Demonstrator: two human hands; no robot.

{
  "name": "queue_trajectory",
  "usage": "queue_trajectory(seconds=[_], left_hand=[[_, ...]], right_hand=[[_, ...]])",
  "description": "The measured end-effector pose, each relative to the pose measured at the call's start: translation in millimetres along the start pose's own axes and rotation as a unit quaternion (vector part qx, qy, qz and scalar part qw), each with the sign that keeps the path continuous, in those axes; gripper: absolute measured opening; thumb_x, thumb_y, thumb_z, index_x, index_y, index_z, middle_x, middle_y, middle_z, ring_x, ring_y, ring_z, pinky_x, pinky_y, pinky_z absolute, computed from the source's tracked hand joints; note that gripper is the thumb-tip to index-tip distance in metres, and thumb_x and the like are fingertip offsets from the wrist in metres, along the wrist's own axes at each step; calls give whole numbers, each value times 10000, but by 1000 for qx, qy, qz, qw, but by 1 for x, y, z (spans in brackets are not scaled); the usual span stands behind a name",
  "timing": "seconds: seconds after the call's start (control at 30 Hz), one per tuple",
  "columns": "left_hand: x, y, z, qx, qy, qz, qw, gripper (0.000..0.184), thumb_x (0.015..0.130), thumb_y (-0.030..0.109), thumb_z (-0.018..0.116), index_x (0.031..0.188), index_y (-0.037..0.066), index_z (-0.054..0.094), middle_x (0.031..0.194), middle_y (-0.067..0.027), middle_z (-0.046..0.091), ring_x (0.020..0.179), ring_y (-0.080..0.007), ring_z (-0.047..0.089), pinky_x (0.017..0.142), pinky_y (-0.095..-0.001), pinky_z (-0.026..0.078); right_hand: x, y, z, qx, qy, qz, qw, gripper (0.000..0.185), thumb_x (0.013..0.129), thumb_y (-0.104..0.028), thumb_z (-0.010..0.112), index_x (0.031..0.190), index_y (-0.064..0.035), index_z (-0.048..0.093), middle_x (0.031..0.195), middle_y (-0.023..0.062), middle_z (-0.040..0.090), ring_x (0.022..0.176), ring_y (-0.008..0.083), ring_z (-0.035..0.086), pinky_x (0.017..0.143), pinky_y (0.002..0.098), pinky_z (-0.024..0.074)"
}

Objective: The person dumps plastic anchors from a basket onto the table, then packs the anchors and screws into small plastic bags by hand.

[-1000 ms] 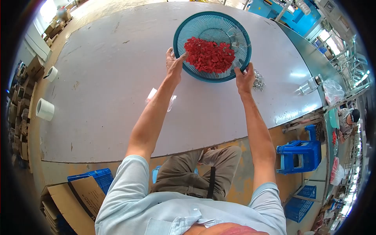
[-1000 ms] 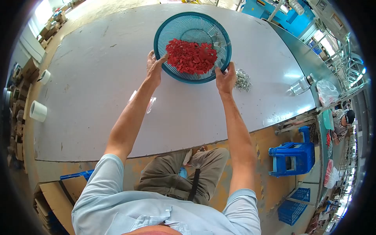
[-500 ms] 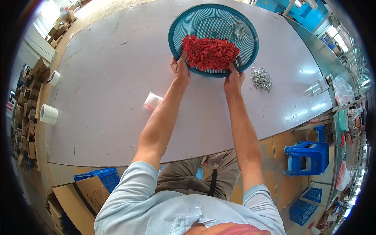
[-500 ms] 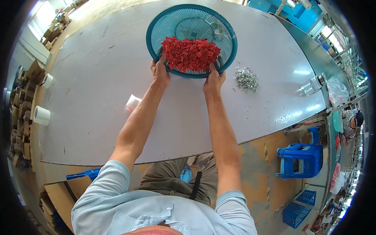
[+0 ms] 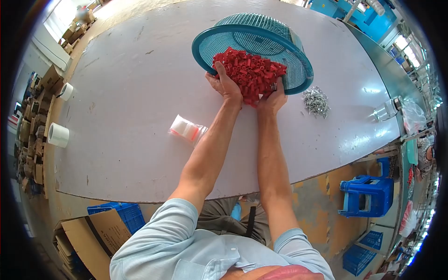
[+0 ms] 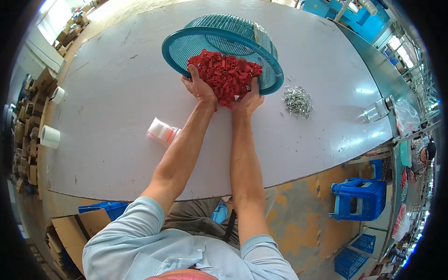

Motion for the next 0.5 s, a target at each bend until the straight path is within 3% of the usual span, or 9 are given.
queue_trajectory(seconds=[0.17,0.23,0.33,0.4,0.5], left_hand=[[5,-3,-6,18,-2,18,1000,538,994,487,731,1262,73,517,1208,-50,612,1136,-172,618,1000,-358,536],[4,-9,-4,-50,-12,-25,998,546,988,462,748,1292,58,542,1225,-48,630,1090,-165,627,990,-347,519],[8,-11,-10,-58,-5,-52,997,522,978,435,770,1272,32,613,1196,-49,667,1042,-158,636,941,-337,515],[7,-5,-11,-37,4,-47,998,492,970,420,782,1235,28,651,1172,-45,681,1021,-157,639,921,-335,517],[2,1,-10,-2,8,-49,999,419,953,380,809,1152,26,703,1104,-30,699,983,-152,645,896,-322,516]], right_hand=[[16,10,-1,29,-33,21,999,372,951,-218,619,1231,23,660,1203,148,701,1075,350,716,950,488,616],[28,11,-8,33,-20,24,999,373,929,-225,617,1205,23,666,1184,145,708,1055,356,720,951,496,613],[45,9,-17,-7,-46,32,998,336,906,-196,628,1161,18,672,1146,149,714,1026,345,727,939,483,616],[52,1,-10,3,-56,21,998,176,859,-50,648,1013,27,689,1000,90,698,882,248,718,810,413,621],[53,-5,-18,15,-21,19,999,180,832,-22,651,1000,34,682,990,88,695,880,250,719,811,407,624]])
Point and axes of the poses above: each hand's wrist, its own x-axis towards the middle knuckle, its own z-axis out of the palm, y = z × x, the point moved 10 cm from there along x, towards the middle knuckle
